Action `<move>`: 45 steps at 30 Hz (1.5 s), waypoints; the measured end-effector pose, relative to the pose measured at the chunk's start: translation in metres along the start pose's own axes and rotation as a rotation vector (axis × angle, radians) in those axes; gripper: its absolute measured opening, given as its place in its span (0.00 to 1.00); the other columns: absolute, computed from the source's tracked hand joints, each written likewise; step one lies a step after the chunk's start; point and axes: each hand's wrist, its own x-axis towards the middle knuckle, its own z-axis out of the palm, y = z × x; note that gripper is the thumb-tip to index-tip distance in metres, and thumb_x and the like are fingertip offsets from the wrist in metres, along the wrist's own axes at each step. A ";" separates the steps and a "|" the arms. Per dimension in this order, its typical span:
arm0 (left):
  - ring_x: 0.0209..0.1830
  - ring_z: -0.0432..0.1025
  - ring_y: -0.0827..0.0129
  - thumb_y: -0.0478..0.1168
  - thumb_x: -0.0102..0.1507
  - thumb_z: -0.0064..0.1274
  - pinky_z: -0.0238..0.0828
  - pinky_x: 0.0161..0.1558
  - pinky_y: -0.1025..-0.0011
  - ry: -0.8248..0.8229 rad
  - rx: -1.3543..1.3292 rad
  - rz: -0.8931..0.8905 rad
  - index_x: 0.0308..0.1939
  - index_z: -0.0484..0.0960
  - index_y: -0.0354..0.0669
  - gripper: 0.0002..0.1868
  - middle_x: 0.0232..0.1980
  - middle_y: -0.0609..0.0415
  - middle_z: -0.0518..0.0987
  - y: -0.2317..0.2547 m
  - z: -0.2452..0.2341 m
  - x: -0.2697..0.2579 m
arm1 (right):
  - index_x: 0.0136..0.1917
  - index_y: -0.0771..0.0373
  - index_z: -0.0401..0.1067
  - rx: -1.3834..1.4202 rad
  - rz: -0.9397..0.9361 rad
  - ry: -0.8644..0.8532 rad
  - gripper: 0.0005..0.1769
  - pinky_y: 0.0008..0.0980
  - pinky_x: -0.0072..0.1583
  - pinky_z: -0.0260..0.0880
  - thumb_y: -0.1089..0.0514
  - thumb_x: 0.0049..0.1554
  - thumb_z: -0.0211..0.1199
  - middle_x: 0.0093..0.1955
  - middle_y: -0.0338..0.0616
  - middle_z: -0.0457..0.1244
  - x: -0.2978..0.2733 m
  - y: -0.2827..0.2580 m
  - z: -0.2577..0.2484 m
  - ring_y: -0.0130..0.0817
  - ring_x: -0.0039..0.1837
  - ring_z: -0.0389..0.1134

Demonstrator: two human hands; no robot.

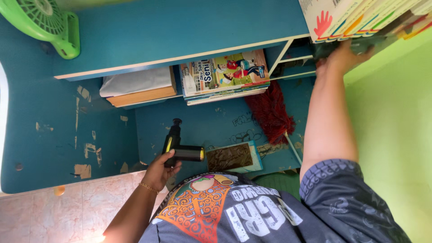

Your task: The person removes a box from a shelf, places it on the surface, and then uses a wipe to clean the shelf surface. The person also handles a duster and a package of wipes during the process.

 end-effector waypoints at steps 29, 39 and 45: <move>0.54 0.69 0.62 0.55 0.54 0.67 0.78 0.46 0.67 0.103 0.327 -0.032 0.64 0.75 0.52 0.36 0.56 0.51 0.71 -0.028 -0.092 0.116 | 0.83 0.41 0.18 -0.552 0.680 -0.332 0.60 0.53 0.61 0.69 0.52 0.57 0.60 0.81 0.48 0.49 -0.383 0.209 -0.170 0.48 0.72 0.58; 0.57 0.68 0.60 0.56 0.56 0.65 0.74 0.53 0.66 0.023 0.420 -0.051 0.67 0.70 0.50 0.38 0.62 0.50 0.73 -0.033 -0.109 0.127 | 0.68 0.53 0.70 -1.443 -0.405 -0.798 0.27 0.48 0.67 0.63 0.56 0.55 0.68 0.66 0.54 0.58 -0.334 0.173 -0.155 0.53 0.69 0.58; 0.51 0.75 0.65 0.49 0.56 0.67 0.77 0.48 0.67 0.124 0.540 0.138 0.69 0.71 0.46 0.39 0.57 0.52 0.79 -0.038 -0.113 0.146 | 0.62 0.58 0.74 -1.606 -0.154 -0.880 0.21 0.48 0.60 0.67 0.53 0.55 0.68 0.57 0.51 0.65 -0.312 0.171 -0.123 0.52 0.60 0.64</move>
